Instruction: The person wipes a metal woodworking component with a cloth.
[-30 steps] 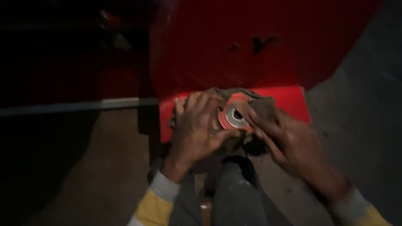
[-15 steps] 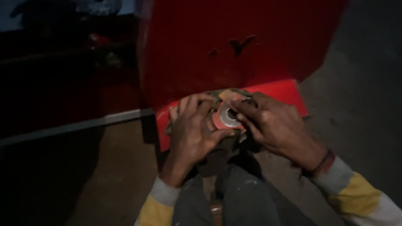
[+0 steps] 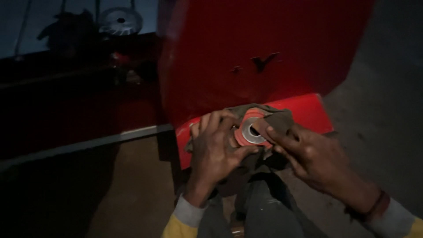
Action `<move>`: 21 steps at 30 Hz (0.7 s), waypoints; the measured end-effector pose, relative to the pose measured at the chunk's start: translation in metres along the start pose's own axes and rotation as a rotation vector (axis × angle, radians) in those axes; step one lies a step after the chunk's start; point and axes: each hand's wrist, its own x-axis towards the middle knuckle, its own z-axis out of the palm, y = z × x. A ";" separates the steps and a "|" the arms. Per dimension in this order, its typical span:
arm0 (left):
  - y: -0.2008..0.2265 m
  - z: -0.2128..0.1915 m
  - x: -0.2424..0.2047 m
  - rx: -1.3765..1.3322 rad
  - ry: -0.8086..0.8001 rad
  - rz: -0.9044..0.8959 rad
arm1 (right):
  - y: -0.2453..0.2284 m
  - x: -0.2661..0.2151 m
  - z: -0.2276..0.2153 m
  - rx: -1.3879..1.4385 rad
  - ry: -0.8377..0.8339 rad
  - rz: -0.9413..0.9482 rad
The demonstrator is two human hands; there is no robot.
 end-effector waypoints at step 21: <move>0.001 0.005 0.003 0.013 -0.017 0.028 | 0.014 0.004 0.003 0.049 -0.092 -0.016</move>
